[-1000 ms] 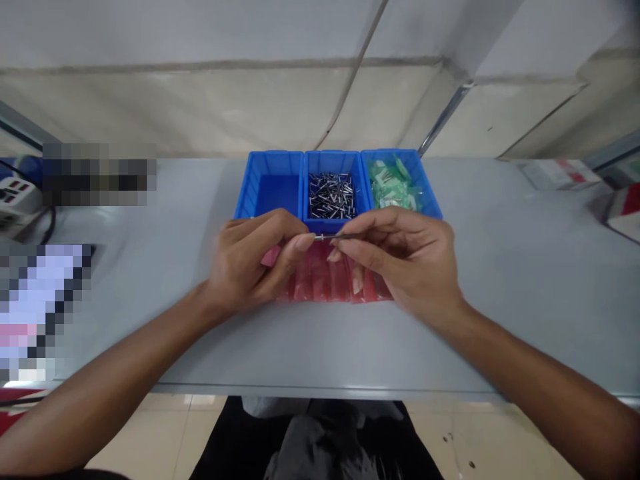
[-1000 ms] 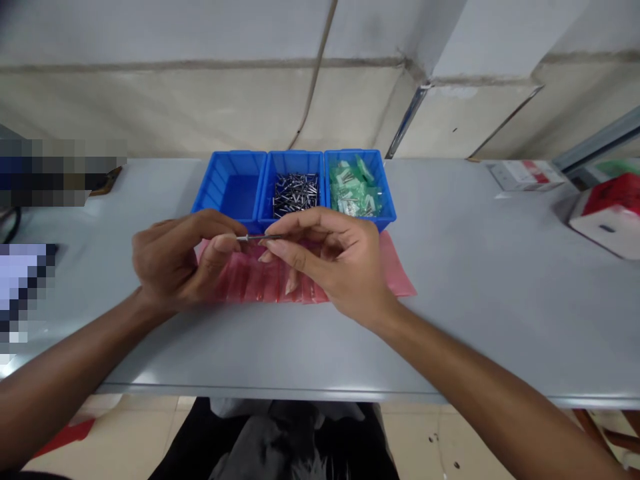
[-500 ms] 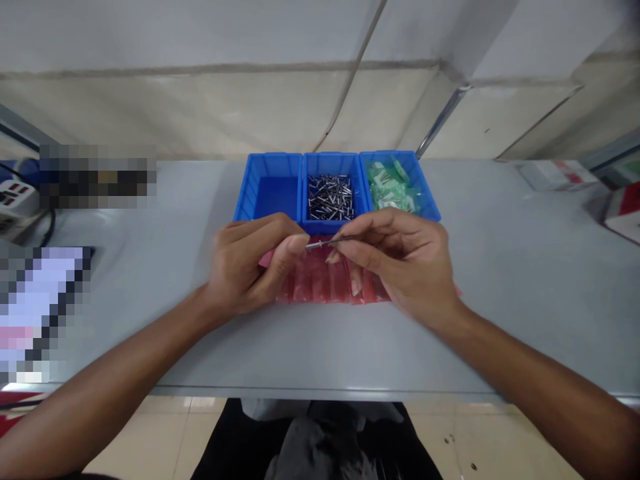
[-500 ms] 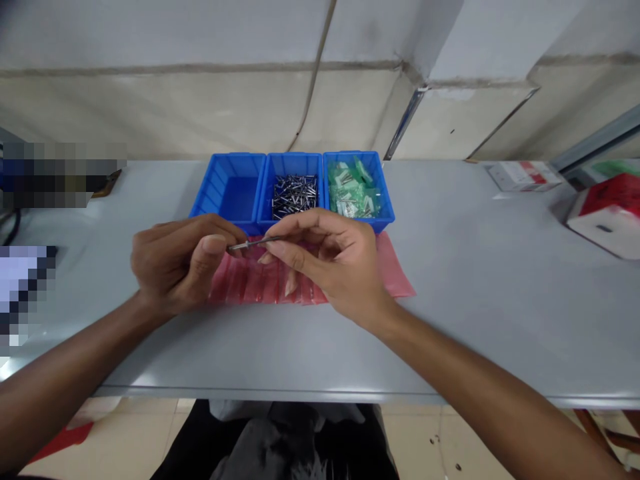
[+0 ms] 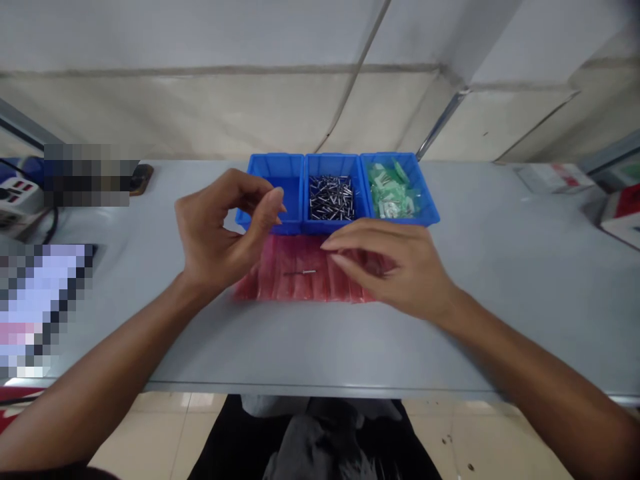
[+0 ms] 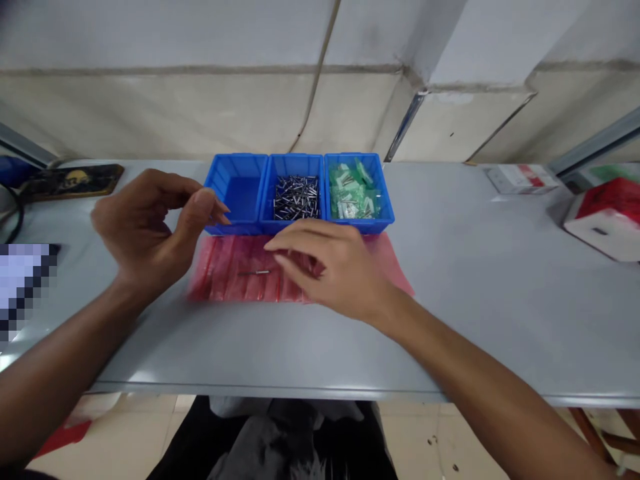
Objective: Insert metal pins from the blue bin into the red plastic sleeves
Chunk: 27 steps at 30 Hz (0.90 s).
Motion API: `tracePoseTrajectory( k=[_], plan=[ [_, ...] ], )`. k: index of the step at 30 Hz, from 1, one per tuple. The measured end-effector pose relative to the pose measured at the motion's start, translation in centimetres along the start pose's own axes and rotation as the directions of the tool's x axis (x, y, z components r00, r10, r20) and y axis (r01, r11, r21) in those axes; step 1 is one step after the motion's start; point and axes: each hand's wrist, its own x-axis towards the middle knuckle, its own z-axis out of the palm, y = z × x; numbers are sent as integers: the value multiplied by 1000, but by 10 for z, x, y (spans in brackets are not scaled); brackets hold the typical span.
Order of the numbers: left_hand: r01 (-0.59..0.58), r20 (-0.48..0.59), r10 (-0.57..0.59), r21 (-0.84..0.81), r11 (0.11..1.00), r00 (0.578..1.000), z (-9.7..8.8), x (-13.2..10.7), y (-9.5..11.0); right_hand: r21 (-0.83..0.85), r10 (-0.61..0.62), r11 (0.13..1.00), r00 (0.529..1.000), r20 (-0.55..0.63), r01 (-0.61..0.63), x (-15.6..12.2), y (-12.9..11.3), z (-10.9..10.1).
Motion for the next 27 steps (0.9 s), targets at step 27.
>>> tracePoseTrajectory(
  k=[27],
  plan=[
    [-247,191,233,49,968,953,12,-12,20,574,401,782,901,-166,-243,3,-16,12]
  ],
)
